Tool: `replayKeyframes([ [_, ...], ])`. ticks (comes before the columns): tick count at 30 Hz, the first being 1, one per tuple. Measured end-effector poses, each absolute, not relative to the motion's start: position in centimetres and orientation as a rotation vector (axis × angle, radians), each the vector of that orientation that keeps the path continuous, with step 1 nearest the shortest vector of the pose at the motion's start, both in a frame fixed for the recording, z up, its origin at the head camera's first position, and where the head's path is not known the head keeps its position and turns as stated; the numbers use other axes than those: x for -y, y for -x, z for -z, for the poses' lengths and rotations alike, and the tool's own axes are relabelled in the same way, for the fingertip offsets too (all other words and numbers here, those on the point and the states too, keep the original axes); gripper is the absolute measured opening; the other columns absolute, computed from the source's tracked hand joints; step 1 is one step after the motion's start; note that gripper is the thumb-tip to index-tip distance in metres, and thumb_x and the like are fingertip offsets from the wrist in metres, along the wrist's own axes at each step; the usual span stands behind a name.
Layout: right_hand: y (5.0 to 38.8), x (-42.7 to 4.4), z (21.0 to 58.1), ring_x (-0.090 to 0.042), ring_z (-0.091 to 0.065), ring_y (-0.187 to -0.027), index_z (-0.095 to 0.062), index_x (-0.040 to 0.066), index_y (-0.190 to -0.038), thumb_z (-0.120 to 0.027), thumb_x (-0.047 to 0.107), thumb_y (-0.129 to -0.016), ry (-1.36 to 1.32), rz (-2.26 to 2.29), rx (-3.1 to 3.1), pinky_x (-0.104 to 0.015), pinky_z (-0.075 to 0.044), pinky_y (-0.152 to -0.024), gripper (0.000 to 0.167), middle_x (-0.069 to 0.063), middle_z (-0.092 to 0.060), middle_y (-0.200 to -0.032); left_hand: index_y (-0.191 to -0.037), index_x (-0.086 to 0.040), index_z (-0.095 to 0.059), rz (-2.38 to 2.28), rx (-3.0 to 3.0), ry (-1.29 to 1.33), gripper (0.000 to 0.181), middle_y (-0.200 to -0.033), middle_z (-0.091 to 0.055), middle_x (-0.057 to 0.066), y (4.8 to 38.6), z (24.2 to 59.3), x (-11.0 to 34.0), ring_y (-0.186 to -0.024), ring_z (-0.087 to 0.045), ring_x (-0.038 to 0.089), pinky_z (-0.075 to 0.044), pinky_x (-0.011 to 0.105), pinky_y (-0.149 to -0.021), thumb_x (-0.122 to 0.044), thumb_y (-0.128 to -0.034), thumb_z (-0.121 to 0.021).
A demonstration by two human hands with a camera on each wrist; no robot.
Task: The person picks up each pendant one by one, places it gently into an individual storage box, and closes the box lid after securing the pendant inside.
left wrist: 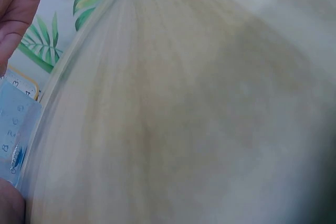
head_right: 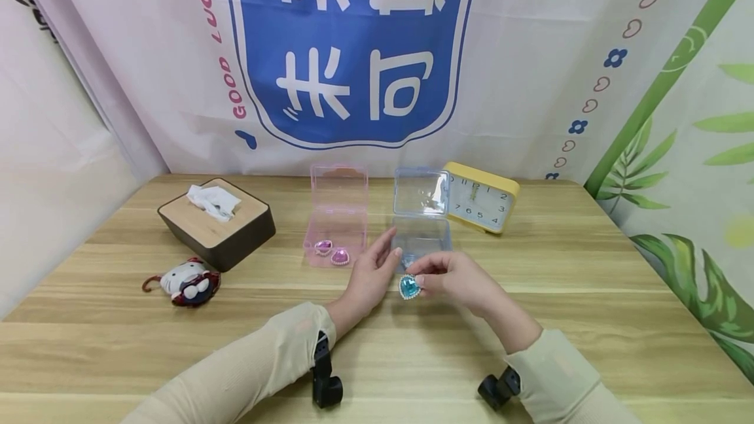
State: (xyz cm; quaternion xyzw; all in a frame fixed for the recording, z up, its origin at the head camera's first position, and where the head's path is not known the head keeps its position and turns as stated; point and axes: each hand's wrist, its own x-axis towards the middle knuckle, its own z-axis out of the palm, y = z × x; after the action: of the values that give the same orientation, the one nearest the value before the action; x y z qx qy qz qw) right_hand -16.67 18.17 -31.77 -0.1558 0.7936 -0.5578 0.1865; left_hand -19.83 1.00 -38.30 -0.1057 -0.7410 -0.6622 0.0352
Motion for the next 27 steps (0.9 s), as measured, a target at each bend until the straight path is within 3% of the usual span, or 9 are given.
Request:
replayKeyframes([
  [9, 17.2, -18.2, 31.9, -0.012, -0.061, -0.083, -0.054, -0.014, -0.113, -0.054, 0.000, -0.089, 0.349, 1.658, -2.263, -0.025, -0.056, -0.078, 0.028, -0.010, -0.061, -0.096, -0.138, -0.007, -0.042, 2.027, 2.284, 0.313, 0.048, -0.141, -0.039, 0.019, 19.9, 38.3, -1.1, -0.129, -0.040, 0.026, -0.036, 0.029, -0.106, -0.014, -0.0917, -0.055],
  [27, 18.2, -18.0, 32.0, -0.008, -0.064, -0.083, -0.052, -0.015, -0.115, -0.054, -0.001, -0.089, 0.221, 1.852, -2.279, -0.024, -0.056, -0.081, 0.029, -0.003, -0.065, -0.095, -0.138, -0.007, -0.042, 2.048, 2.261, 0.317, 0.048, -0.141, -0.038, 0.020, 19.8, 38.3, -1.1, -0.130, -0.039, 0.028, -0.036, 0.029, -0.105, -0.014, -0.0920, -0.055],
])
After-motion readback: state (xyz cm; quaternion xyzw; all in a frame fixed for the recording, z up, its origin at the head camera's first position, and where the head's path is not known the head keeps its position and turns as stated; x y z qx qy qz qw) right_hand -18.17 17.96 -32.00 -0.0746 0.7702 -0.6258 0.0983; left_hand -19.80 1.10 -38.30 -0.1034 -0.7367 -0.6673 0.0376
